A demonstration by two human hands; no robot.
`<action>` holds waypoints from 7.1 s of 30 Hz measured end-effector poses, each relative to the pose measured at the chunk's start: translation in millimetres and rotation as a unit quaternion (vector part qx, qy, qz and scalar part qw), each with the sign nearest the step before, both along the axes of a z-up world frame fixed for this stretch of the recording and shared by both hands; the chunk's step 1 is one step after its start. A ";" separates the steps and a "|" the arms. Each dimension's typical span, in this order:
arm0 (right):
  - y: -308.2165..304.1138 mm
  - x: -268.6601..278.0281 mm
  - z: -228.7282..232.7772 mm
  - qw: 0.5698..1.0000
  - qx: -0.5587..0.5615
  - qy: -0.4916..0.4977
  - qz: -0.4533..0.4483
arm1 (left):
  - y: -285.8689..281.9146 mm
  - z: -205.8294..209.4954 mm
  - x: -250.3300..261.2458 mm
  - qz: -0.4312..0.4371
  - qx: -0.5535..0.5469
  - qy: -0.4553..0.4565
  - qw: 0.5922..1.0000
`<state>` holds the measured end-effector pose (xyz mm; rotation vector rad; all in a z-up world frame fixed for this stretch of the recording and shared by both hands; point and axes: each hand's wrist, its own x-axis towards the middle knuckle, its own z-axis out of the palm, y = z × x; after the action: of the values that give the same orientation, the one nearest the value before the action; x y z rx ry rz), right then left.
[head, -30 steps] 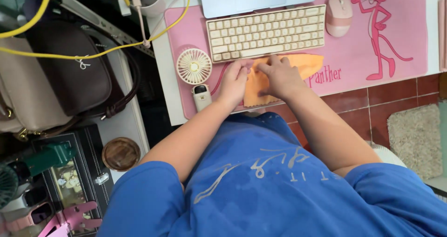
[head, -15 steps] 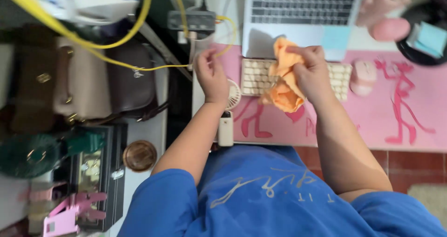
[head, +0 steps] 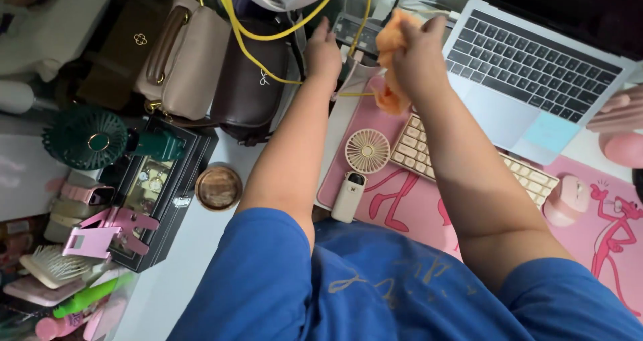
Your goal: Wiping and organizing various items including a laptop, keyboard, monitor, and bottles on a desk.
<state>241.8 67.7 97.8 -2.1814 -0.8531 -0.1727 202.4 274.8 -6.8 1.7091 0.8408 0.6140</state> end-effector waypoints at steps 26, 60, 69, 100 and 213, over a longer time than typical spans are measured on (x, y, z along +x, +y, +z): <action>-76.7 1.4 78.2 0.920 -0.132 0.368 -0.015 | -6.6 5.1 -33.9 -0.035 -0.053 -0.094 0.993; 28.0 -149.4 -157.1 0.959 -0.282 0.025 -0.034 | -35.6 53.7 -326.9 -0.121 0.017 -0.006 0.992; 66.3 -138.4 -110.9 0.966 -0.222 0.105 -0.078 | -30.1 81.7 -330.9 -0.102 -0.374 -0.097 0.917; -301.3 -279.4 -104.8 0.881 -0.283 0.072 -0.373 | -120.4 -12.0 -154.8 -0.249 -0.201 -0.018 0.947; -181.4 65.8 -82.3 0.959 0.112 -0.005 -0.261 | -219.3 87.2 -40.3 -0.243 -0.071 -0.116 0.960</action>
<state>307.6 -113.7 15.5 -2.1426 -0.2281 -0.5139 162.2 55.5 80.4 1.5940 0.2722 0.3935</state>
